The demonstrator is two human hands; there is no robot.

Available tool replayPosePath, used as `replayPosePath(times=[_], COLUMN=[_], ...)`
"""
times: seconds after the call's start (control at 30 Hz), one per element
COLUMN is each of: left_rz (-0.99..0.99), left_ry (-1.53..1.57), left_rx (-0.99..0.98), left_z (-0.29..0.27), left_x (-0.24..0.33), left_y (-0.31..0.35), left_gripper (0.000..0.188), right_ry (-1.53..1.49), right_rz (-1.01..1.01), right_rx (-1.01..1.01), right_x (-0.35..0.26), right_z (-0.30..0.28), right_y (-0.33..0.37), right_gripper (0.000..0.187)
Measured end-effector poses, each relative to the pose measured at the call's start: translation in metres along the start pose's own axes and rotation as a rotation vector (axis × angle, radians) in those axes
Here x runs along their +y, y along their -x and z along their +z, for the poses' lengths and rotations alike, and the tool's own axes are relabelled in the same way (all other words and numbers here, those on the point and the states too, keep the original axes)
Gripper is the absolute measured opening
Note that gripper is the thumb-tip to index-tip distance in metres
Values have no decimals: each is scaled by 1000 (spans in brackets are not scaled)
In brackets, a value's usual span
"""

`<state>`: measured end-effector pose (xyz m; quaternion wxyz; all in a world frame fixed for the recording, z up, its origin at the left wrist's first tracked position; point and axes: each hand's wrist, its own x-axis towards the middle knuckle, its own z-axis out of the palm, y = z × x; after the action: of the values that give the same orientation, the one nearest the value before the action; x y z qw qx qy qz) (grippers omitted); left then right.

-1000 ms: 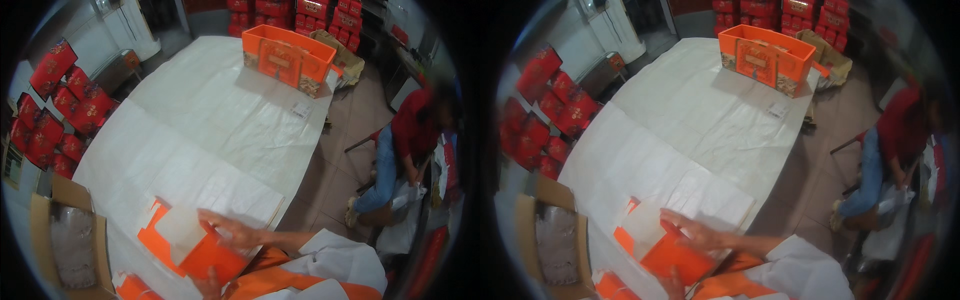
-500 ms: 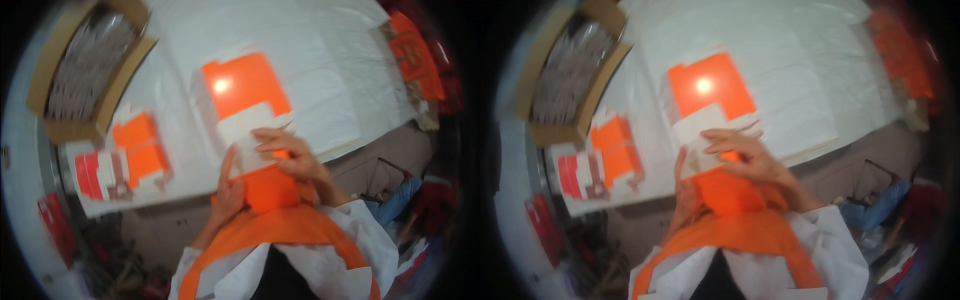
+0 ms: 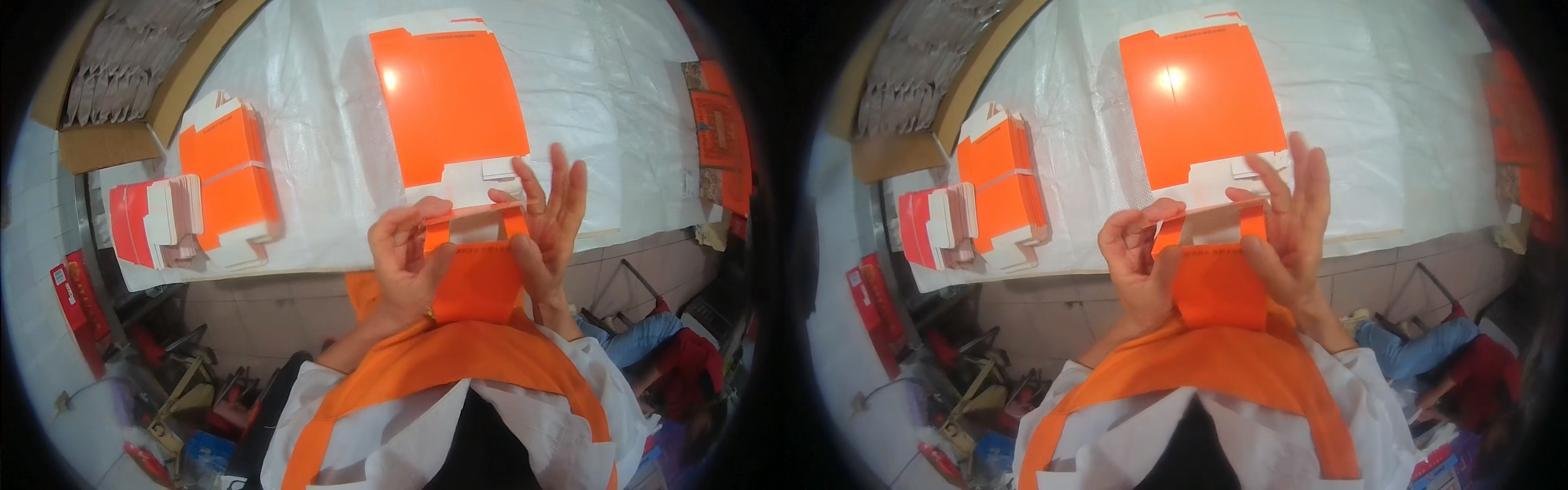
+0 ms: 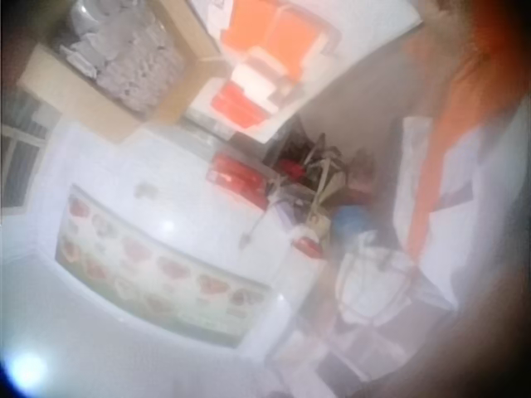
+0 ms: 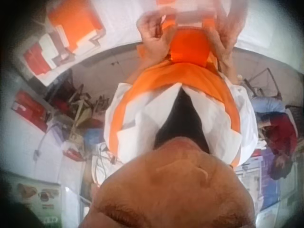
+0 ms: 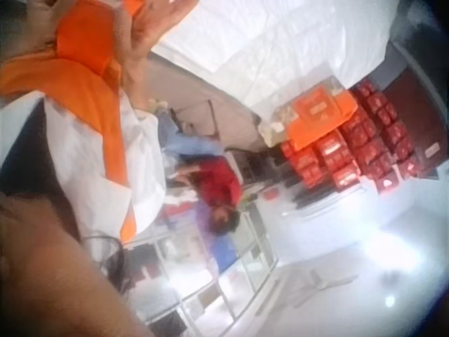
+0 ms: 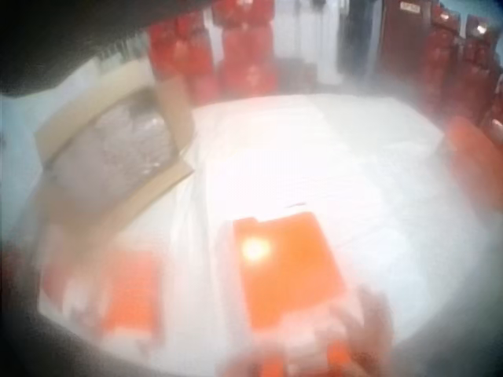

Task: The person unpacks a large orange box, removes cardboard inserts, and assembles smaller orange boxes by folding and tucking flaps. They place the assembled boxes into a larger container and continue folding additional boxes on a table.

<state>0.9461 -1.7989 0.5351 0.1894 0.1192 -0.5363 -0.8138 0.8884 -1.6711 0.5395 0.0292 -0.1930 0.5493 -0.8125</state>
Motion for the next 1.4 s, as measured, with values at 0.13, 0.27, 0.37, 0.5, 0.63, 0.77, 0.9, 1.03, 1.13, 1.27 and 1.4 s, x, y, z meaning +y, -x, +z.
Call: replayPosePath(times=[0.13,0.27,0.37,0.5,0.63,0.77,0.9,1.03,1.13,1.27,1.4], left_rz=[164,157,66,-20,12,48,53,97,202,335,276], left_ry=[-178,-355,-367,-372,-354,-343,-413,-436,-464,-553,-496], left_rx=[-167,-323,-187,-204,-291,-313,-281,-279,-303,-264,-271], left_z=[-14,-16,-5,-8,-18,-23,-21,-18,-23,-28,-22], left_x=[-9,4,9,12,4,-1,-3,-9,-19,-27,-19], left_y=[-13,-28,-28,-27,-31,-30,-21,-15,-15,-9,-17], left_gripper=[20,25,23,19,16,15,13,17,23,26,14], right_ry=[178,72,24,202,347,369,408,378,360,490,512], right_rz=[46,150,265,202,160,183,161,131,105,150,41], right_rx=[-334,-242,-112,-172,-216,-224,-219,-216,-240,-266,-280], right_x=[7,3,-8,-7,-2,0,4,8,12,11,7], right_z=[-26,-20,-10,-14,-19,-19,-23,-28,-31,-34,-36], right_y=[-3,-6,-9,-12,-12,-12,-9,-4,-4,1,3], right_gripper=[37,30,27,24,20,21,24,26,24,23,24])
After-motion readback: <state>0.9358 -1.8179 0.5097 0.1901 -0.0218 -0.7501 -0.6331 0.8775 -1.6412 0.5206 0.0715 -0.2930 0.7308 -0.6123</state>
